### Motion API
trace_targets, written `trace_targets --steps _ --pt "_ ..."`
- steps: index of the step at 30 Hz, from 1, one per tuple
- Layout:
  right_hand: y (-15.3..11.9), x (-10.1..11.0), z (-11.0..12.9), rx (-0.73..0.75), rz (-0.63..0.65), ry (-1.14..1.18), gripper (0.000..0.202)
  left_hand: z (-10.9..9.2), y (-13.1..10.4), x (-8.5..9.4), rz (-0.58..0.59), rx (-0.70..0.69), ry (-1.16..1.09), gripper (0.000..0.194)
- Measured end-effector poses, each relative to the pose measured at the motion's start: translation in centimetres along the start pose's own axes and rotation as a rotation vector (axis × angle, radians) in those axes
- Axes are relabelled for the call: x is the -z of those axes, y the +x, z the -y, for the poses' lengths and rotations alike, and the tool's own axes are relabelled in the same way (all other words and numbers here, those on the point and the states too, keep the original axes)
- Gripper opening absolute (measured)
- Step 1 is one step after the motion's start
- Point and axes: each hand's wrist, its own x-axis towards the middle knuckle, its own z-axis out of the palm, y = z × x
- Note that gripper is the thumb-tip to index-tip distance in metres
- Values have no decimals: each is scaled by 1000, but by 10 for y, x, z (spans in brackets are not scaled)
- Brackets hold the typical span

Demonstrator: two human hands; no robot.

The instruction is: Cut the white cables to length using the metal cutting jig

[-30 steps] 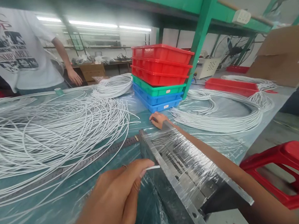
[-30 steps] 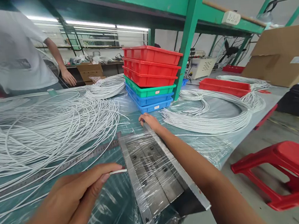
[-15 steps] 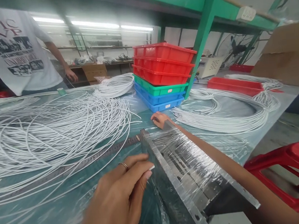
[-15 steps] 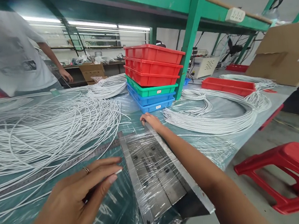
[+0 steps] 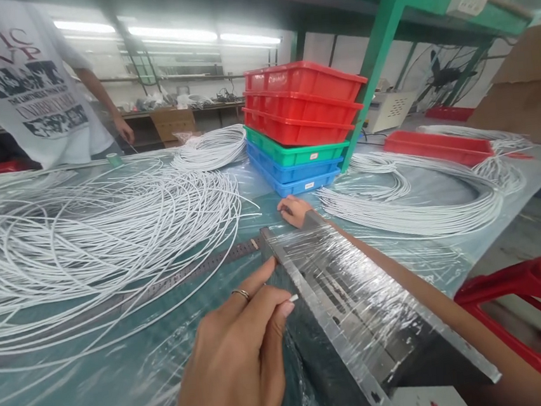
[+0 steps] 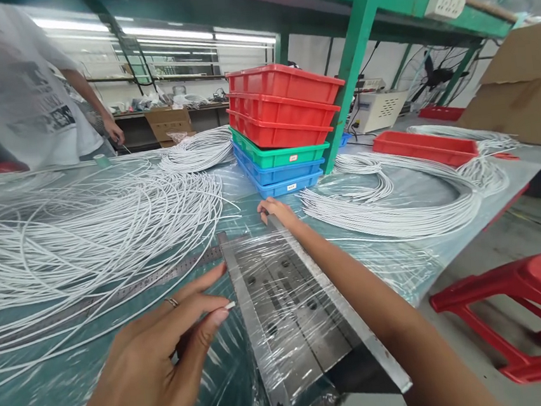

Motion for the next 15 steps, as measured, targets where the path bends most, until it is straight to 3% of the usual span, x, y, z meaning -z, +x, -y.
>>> trace_targets --steps 7,15 --pt "1 -1 1 -18 6 -84 26 -4 0 -5 -22 27 -40 30" --pt "1 1 3 61 32 -43 29 -9 -2 -9 105 206 -156 19"
